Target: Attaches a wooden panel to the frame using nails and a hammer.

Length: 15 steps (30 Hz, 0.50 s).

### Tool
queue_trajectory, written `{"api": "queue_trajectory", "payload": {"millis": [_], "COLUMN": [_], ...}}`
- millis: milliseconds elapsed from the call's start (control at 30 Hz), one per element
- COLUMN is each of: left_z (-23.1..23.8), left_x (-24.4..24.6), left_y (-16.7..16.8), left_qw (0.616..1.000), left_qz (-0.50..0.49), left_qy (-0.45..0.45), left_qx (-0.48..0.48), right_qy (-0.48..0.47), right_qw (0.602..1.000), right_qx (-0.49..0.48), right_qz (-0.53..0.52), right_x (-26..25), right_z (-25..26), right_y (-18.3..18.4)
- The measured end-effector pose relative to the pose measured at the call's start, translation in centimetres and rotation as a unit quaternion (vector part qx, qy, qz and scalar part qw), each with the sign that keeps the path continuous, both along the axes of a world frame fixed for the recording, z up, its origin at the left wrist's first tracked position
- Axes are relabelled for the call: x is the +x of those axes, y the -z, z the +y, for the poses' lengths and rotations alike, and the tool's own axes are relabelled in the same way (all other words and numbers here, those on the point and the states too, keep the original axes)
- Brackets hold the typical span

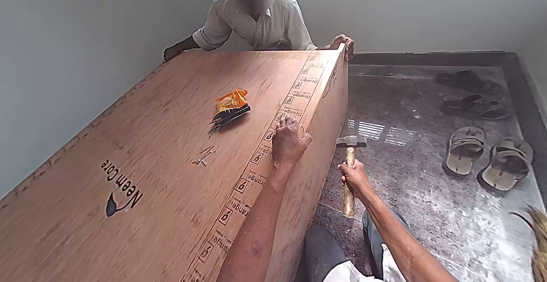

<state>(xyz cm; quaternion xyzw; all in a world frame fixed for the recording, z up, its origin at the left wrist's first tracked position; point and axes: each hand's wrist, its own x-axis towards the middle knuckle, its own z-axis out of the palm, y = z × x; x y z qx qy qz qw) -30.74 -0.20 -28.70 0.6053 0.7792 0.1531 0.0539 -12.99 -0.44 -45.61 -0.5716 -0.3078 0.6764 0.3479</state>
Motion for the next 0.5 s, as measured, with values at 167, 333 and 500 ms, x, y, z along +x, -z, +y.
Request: {"api": "queue_trajectory", "payload": {"millis": [167,333,500], "left_z": [-0.2,-1.0,-0.8], "left_x": [-0.8,-2.4,-2.5], "left_y": [-0.2,0.2,0.9], "left_qw": [0.999,0.997,0.998], "left_qz": [0.016,-0.004,-0.030], "left_qy": [0.022,0.069,0.040], "left_qx": [-0.030,-0.024,0.038], "right_qy": [-0.041,-0.128,-0.201], "right_qw": [0.995,0.955,0.829], "right_qx": [0.084,0.230,0.473], "right_qz": [-0.033,-0.138,-0.220], "right_x": [2.0,5.1,6.6], "right_z": [-0.4,0.4,2.6], "right_y": [-1.5,-7.1,-17.0]}}
